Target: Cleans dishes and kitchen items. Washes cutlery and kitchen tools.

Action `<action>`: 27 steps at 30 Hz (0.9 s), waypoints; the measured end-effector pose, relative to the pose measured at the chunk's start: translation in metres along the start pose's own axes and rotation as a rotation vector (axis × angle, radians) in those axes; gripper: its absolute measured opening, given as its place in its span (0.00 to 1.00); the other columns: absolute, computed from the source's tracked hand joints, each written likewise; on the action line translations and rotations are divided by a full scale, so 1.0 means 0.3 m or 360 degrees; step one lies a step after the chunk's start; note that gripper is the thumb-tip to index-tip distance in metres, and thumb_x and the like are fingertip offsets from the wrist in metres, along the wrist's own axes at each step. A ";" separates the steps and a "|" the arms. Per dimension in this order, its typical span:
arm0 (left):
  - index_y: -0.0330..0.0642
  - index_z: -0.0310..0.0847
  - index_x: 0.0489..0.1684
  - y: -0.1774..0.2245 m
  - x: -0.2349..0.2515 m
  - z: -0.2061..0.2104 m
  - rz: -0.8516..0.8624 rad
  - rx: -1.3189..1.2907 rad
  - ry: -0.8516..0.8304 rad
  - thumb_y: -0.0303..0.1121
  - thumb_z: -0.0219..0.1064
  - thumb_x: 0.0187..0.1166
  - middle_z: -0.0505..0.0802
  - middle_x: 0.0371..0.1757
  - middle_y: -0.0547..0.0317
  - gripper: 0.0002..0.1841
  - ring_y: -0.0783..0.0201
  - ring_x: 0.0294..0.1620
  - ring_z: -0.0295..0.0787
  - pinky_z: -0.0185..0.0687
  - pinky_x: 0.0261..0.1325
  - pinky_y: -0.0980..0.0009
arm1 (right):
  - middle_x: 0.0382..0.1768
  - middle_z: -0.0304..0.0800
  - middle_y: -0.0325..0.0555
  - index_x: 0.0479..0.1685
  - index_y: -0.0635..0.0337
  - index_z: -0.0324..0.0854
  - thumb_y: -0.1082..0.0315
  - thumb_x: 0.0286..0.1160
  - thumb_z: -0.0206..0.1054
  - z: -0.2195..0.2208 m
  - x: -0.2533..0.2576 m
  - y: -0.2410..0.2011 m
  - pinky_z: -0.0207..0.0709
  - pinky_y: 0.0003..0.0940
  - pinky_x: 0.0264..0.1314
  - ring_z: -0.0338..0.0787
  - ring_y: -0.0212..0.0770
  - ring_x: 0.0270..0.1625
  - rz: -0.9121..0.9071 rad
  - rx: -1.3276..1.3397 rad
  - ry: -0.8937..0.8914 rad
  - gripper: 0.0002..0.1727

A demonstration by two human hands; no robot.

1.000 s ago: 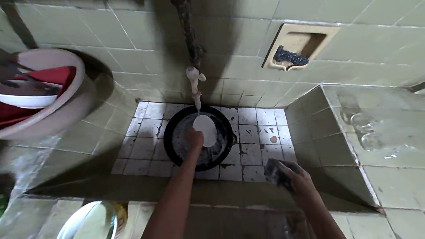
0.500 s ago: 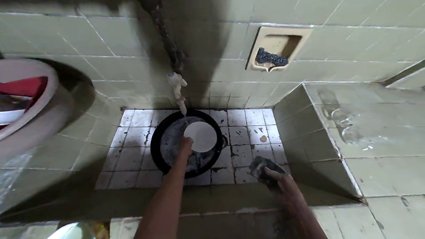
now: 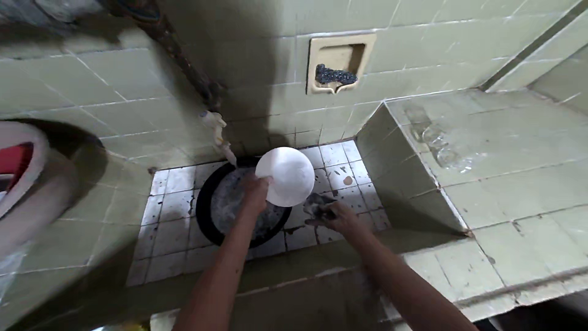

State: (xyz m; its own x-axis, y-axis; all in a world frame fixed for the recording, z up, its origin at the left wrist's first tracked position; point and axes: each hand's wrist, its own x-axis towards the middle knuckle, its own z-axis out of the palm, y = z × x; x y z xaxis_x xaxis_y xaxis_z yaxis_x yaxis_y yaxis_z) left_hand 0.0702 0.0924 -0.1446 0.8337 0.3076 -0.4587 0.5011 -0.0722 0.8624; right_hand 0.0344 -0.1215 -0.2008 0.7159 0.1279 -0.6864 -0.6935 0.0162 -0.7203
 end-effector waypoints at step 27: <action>0.23 0.64 0.82 -0.299 0.120 -0.097 0.0138 0.0563 0.0649 0.26 0.50 0.90 0.76 0.76 0.21 0.23 0.31 0.81 0.69 0.62 0.83 0.40 | 0.22 0.73 0.34 0.44 0.53 0.74 0.55 0.93 0.52 -0.015 0.039 -0.011 0.66 0.22 0.15 0.70 0.27 0.16 -0.0191 0.0669 0.0291 0.13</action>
State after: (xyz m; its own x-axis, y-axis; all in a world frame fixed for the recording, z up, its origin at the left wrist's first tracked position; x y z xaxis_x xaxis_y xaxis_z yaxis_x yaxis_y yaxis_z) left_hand 0.0485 0.1376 -0.2324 0.7530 0.6243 -0.2080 0.5408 -0.4069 0.7362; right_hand 0.0455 -0.1246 -0.2068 0.7695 -0.0754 -0.6342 -0.5504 0.4252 -0.7185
